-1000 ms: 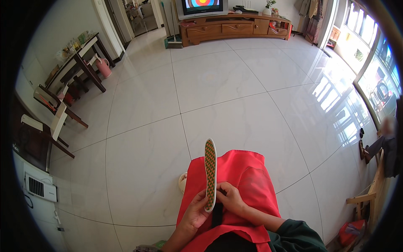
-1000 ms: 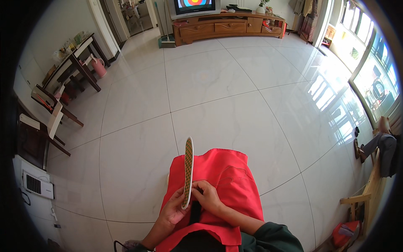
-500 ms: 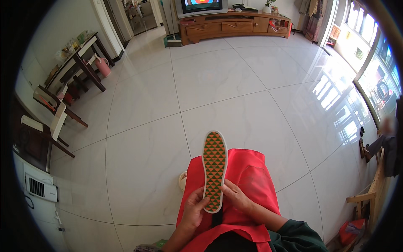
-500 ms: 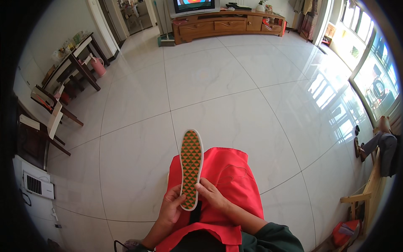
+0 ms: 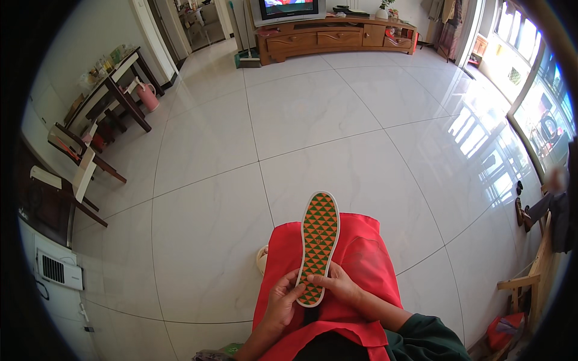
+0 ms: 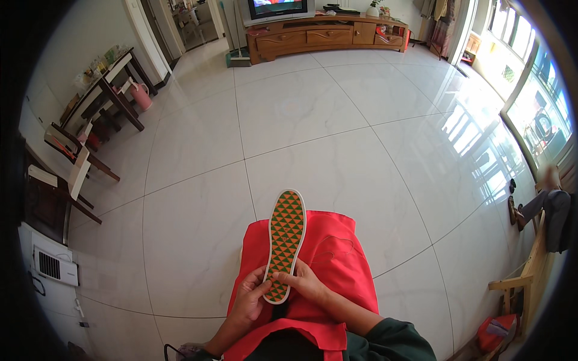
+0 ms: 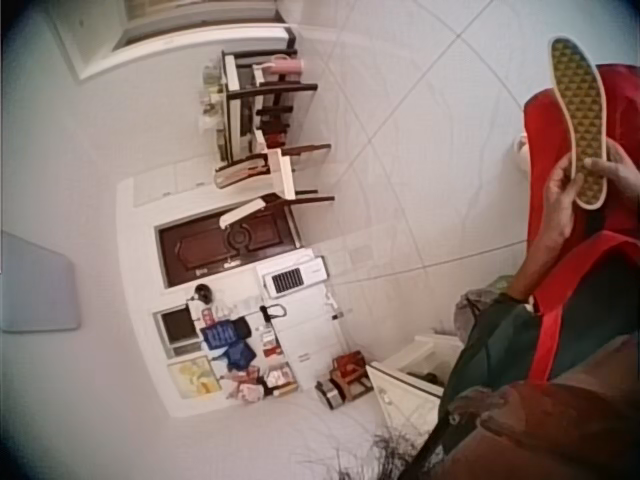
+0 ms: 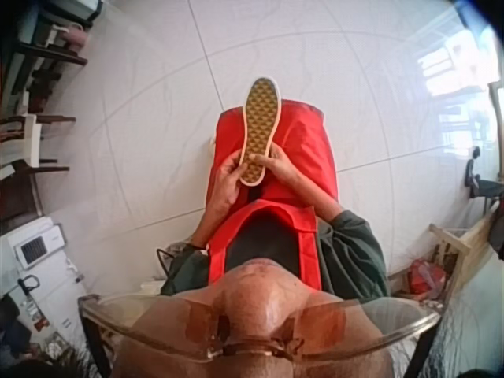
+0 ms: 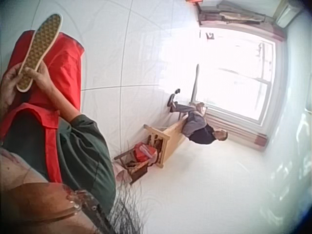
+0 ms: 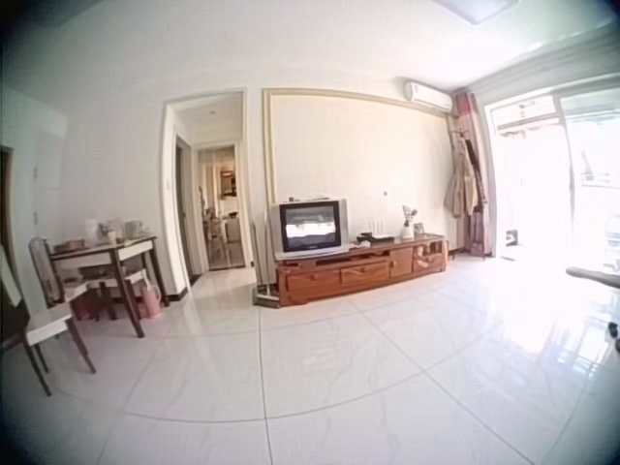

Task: The person sews a shoe insole using a needle and thread. They repeatedly insert the needle through the insole and pull the thread to secure it, working on the same insole throughout the clip.

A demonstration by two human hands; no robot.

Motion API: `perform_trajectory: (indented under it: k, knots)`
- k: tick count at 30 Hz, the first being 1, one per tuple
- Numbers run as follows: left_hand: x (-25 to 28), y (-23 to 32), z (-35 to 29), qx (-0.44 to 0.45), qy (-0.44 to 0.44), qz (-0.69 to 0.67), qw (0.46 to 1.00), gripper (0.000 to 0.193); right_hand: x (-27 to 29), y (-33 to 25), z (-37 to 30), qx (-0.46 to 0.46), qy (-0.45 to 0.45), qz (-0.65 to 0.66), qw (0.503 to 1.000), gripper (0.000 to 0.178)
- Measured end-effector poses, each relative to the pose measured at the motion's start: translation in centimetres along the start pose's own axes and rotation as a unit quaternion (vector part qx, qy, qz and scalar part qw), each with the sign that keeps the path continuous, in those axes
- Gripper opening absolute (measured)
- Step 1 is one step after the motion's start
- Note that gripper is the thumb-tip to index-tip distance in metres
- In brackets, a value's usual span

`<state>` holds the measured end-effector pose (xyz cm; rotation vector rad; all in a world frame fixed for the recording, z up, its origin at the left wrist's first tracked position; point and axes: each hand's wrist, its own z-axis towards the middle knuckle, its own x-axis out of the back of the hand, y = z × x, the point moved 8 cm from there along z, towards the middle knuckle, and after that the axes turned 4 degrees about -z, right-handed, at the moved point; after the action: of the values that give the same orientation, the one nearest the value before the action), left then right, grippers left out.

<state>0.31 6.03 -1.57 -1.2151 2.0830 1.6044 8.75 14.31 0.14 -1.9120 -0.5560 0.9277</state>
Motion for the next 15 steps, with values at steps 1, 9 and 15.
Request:
perform_trajectory:
  k: [1, 9, 15]
  knots:
    - [0.03, -0.05, 0.01, 0.0, -0.002, -0.001, 1.0, 0.036, 0.02, 0.06, 0.03, 0.0, -0.001, 0.003, 1.0, 0.033]
    - [0.2, -0.44, 0.14, 0.001, -0.003, -0.001, 1.0, 0.035, 0.17, 0.24, 0.05, 0.001, 0.005, 0.017, 1.0, 0.03]
    - [0.28, -0.76, 0.28, 0.004, -0.008, -0.001, 1.0, 0.035, 0.32, 0.14, 0.04, 0.007, 0.006, 0.009, 1.0, 0.033]
